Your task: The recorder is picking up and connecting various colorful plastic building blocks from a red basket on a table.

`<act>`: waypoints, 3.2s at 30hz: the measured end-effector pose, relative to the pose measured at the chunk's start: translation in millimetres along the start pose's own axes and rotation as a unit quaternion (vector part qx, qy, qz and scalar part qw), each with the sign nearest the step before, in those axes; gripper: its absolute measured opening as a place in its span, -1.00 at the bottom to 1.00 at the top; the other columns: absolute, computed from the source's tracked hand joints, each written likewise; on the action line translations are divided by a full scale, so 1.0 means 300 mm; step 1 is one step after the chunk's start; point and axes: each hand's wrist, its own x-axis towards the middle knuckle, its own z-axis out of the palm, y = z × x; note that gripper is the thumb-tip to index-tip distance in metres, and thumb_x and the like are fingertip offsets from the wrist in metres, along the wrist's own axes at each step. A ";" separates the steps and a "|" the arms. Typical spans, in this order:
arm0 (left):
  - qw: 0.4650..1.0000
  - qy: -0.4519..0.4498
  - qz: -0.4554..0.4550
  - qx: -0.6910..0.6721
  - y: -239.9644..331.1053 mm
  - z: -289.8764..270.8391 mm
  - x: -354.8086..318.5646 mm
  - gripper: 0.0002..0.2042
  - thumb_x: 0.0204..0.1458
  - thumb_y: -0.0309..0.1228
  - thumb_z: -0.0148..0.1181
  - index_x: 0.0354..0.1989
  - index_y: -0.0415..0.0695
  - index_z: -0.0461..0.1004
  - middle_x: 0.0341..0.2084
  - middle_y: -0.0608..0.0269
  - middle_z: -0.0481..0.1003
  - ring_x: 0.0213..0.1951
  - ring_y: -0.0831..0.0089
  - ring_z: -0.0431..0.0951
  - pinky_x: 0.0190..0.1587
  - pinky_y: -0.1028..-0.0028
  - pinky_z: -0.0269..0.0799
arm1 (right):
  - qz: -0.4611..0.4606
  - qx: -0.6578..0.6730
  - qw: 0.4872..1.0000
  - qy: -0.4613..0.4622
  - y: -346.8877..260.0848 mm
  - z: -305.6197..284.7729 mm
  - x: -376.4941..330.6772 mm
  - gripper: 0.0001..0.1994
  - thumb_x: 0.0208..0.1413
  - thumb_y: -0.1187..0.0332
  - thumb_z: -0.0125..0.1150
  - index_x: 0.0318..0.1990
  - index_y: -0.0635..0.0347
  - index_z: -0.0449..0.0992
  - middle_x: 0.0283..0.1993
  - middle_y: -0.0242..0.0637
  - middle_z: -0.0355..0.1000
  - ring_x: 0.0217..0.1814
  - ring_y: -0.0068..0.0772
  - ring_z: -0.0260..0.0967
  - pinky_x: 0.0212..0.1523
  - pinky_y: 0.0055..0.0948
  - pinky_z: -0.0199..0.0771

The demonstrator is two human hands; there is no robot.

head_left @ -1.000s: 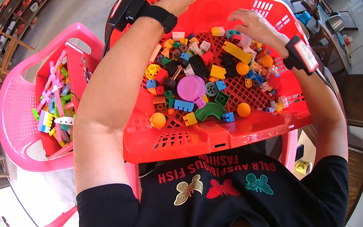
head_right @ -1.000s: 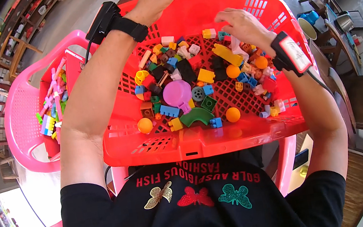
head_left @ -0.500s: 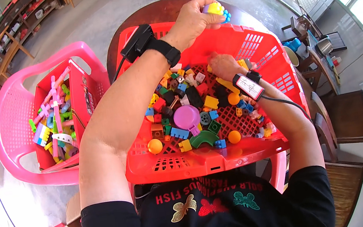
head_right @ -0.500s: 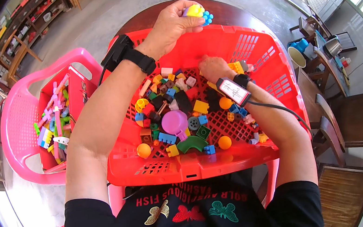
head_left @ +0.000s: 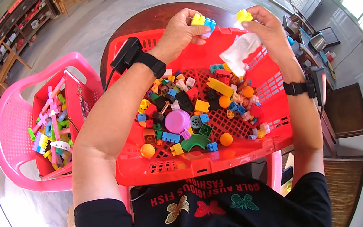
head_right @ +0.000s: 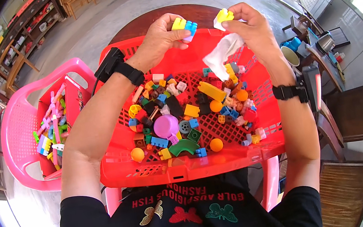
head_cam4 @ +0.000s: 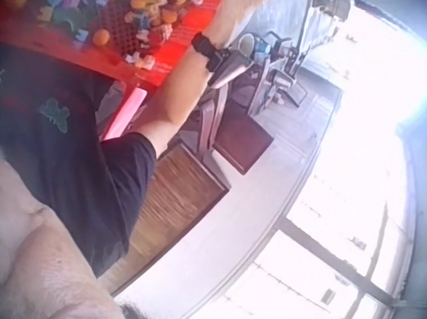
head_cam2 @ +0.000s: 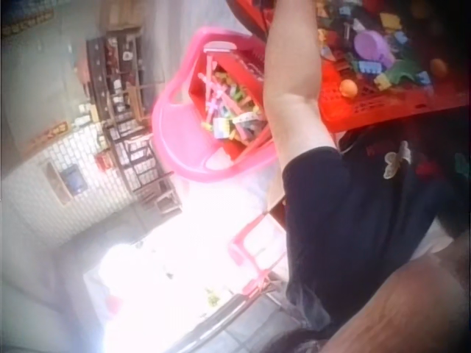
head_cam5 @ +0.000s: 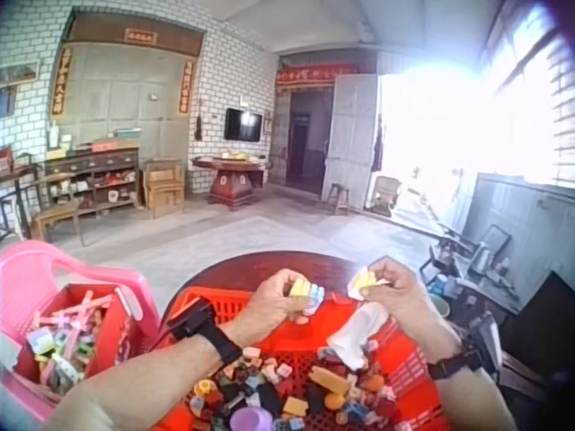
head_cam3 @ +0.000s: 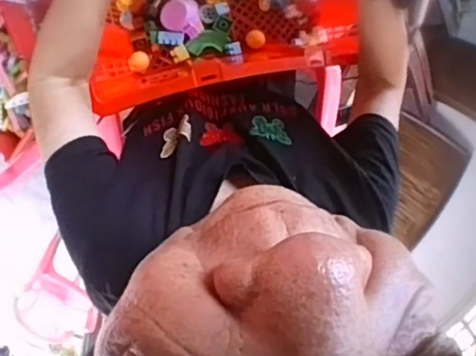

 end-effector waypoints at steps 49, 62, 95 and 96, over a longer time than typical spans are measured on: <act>0.998 -0.036 0.035 0.030 0.079 0.106 -0.024 -0.70 -0.13 -0.49 0.28 -0.21 -0.23 0.37 -0.41 0.29 0.44 -0.42 0.62 0.47 -0.43 0.62 0.47 | -0.039 0.139 0.990 0.004 0.007 0.062 -0.034 -0.79 -0.07 0.48 0.24 -0.25 0.29 0.40 -0.40 -0.37 0.45 -0.40 -0.72 0.31 -0.41 -0.71 0.29; 0.976 -0.142 0.015 0.166 0.064 0.091 -0.032 -0.71 -0.16 -0.41 0.33 -0.27 -0.15 0.40 -0.53 0.41 0.43 -0.55 0.71 0.37 -0.54 0.68 0.30 | -0.031 -0.030 0.988 -0.147 0.003 0.020 -0.036 -0.79 0.05 0.28 0.11 -0.22 0.21 0.45 -0.41 -0.50 0.36 -0.35 -0.77 0.25 -0.31 -0.70 0.26; 0.897 0.023 0.096 0.431 0.063 0.177 -0.067 -0.53 -0.30 -0.40 0.35 -0.20 -0.14 0.25 -0.39 -0.01 0.46 -0.29 0.07 0.49 -0.27 0.26 0.37 | -0.129 -0.135 0.982 0.009 0.006 0.142 -0.053 -0.86 -0.13 0.43 0.19 -0.38 0.24 0.42 -0.42 -0.33 0.31 -0.36 -0.52 0.28 -0.33 -0.52 0.29; 0.896 0.010 0.113 0.430 0.056 0.177 -0.067 -0.54 -0.30 -0.39 0.34 -0.20 -0.14 0.27 -0.38 -0.02 0.46 -0.28 0.06 0.49 -0.27 0.25 0.37 | -0.096 -0.068 0.993 -0.022 0.019 0.142 -0.054 -0.85 -0.11 0.42 0.19 -0.36 0.24 0.43 -0.41 -0.35 0.33 -0.37 -0.56 0.27 -0.35 -0.56 0.29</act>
